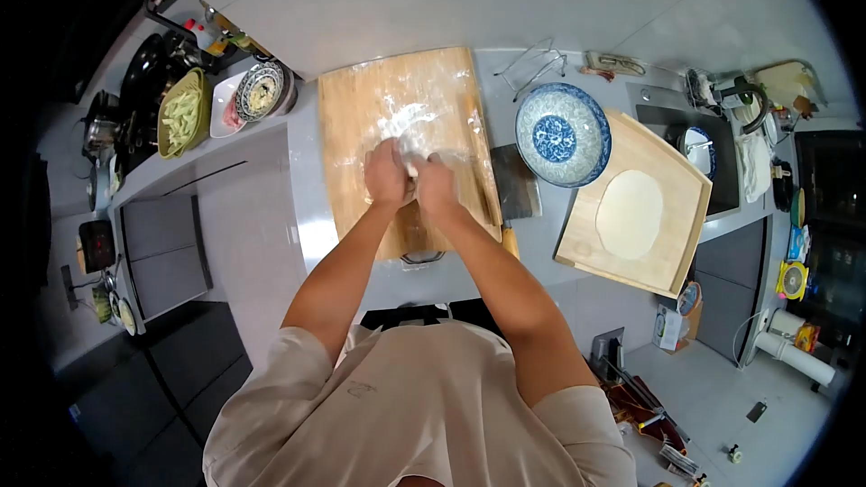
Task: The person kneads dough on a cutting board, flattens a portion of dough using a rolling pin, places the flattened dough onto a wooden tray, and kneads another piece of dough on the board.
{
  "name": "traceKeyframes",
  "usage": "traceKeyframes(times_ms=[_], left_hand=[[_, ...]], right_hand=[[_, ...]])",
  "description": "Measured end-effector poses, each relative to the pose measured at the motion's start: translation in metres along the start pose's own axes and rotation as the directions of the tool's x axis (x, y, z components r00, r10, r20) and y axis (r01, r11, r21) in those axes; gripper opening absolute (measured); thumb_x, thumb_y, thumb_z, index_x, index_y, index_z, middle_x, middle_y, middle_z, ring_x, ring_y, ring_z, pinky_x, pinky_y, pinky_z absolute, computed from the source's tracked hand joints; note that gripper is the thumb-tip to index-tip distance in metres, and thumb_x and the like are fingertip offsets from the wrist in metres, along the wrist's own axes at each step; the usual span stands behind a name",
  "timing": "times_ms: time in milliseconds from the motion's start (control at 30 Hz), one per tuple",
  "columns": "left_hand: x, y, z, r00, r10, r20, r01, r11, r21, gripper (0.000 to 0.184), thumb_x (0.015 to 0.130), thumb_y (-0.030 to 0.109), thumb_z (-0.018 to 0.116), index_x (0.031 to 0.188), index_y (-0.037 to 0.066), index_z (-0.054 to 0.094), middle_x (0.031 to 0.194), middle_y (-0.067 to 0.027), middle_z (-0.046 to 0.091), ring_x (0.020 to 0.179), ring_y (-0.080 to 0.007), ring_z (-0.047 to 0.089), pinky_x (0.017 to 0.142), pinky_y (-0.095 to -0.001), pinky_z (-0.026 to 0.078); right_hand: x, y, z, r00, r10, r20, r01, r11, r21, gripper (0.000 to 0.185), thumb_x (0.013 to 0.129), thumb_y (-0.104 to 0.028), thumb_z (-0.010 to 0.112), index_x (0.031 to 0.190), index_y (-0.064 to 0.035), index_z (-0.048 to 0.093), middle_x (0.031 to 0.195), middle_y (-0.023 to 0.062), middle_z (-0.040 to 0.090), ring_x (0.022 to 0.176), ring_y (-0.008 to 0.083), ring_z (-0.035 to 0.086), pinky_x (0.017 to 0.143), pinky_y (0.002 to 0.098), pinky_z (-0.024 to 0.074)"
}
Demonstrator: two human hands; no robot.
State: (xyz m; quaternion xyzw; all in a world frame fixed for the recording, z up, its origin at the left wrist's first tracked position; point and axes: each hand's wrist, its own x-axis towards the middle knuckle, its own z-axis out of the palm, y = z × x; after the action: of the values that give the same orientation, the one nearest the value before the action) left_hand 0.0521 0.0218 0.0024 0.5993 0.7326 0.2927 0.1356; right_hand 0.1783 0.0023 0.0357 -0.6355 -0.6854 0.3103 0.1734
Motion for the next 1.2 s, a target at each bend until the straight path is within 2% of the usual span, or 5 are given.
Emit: traceKeyframes(times_ms=[133, 233, 367, 733, 1200], left_hand=[[-0.003, -0.023, -0.038, 0.838, -0.365, 0.406, 0.546, 0.556, -0.627, 0.037, 0.104, 0.039, 0.055, 0.108, 0.008, 0.075, 0.094, -0.0180, 0.074, 0.081, -0.0403, 0.070, 0.077, -0.0421, 0.055], [-0.016, -0.026, -0.053, 0.925, -0.090, 0.369, 0.229, 0.908, -0.351, 0.035, 0.105, 0.037, 0.052, 0.106, 0.009, 0.074, 0.093, -0.0185, 0.074, 0.082, -0.0408, 0.070, 0.076, -0.0456, 0.054], [-0.057, -0.018, -0.048, 0.987, 0.156, 0.033, -0.155, 0.988, -0.009, 0.030, 0.106, 0.029, 0.053, 0.097, 0.008, 0.072, 0.095, -0.0148, 0.071, 0.091, -0.0379, 0.064, 0.083, -0.0510, 0.047], [-0.020, -0.010, -0.018, 0.999, 0.036, 0.003, -0.036, 0.966, 0.255, 0.025, 0.106, 0.032, 0.057, 0.104, 0.011, 0.072, 0.112, -0.0107, 0.066, 0.105, -0.0330, 0.057, 0.092, -0.0481, 0.044], [-0.071, 0.030, -0.019, 0.977, -0.090, 0.192, 0.178, 0.840, -0.512, 0.032, 0.107, 0.028, 0.054, 0.096, 0.001, 0.067, 0.095, -0.0237, 0.066, 0.087, -0.0440, 0.061, 0.080, -0.0522, 0.048]], right_hand=[[-0.053, -0.026, -0.010, 0.961, -0.274, 0.042, 0.276, 0.961, -0.033, 0.040, 0.093, -0.003, 0.060, 0.130, -0.0151, 0.065, 0.125, 0.0158, 0.059, 0.110, 0.0367, 0.063, 0.087, 0.0479, 0.0553], [-0.077, -0.030, -0.004, 0.907, -0.392, -0.152, 0.418, 0.884, 0.209, 0.044, 0.089, -0.004, 0.070, 0.133, -0.0104, 0.063, 0.128, 0.0152, 0.058, 0.113, 0.0371, 0.062, 0.091, 0.0468, 0.0552], [-0.081, -0.020, 0.012, 0.990, 0.014, -0.143, 0.031, 0.951, 0.307, 0.050, 0.083, -0.007, 0.079, 0.130, -0.0044, 0.063, 0.125, 0.0188, 0.061, 0.110, 0.0402, 0.063, 0.091, 0.0469, 0.0552], [-0.013, -0.003, 0.025, 0.994, 0.081, -0.068, -0.079, 0.996, 0.035, 0.031, 0.085, -0.006, 0.074, 0.115, -0.0044, 0.066, 0.110, 0.0209, 0.067, 0.096, 0.0462, 0.066, 0.084, 0.0530, 0.0553], [-0.103, 0.010, -0.032, 0.969, -0.156, -0.190, 0.194, 0.959, 0.206, 0.044, 0.081, 0.001, 0.072, 0.124, -0.0034, 0.065, 0.126, 0.0212, 0.060, 0.102, 0.0405, 0.067, 0.093, 0.0468, 0.0562]])
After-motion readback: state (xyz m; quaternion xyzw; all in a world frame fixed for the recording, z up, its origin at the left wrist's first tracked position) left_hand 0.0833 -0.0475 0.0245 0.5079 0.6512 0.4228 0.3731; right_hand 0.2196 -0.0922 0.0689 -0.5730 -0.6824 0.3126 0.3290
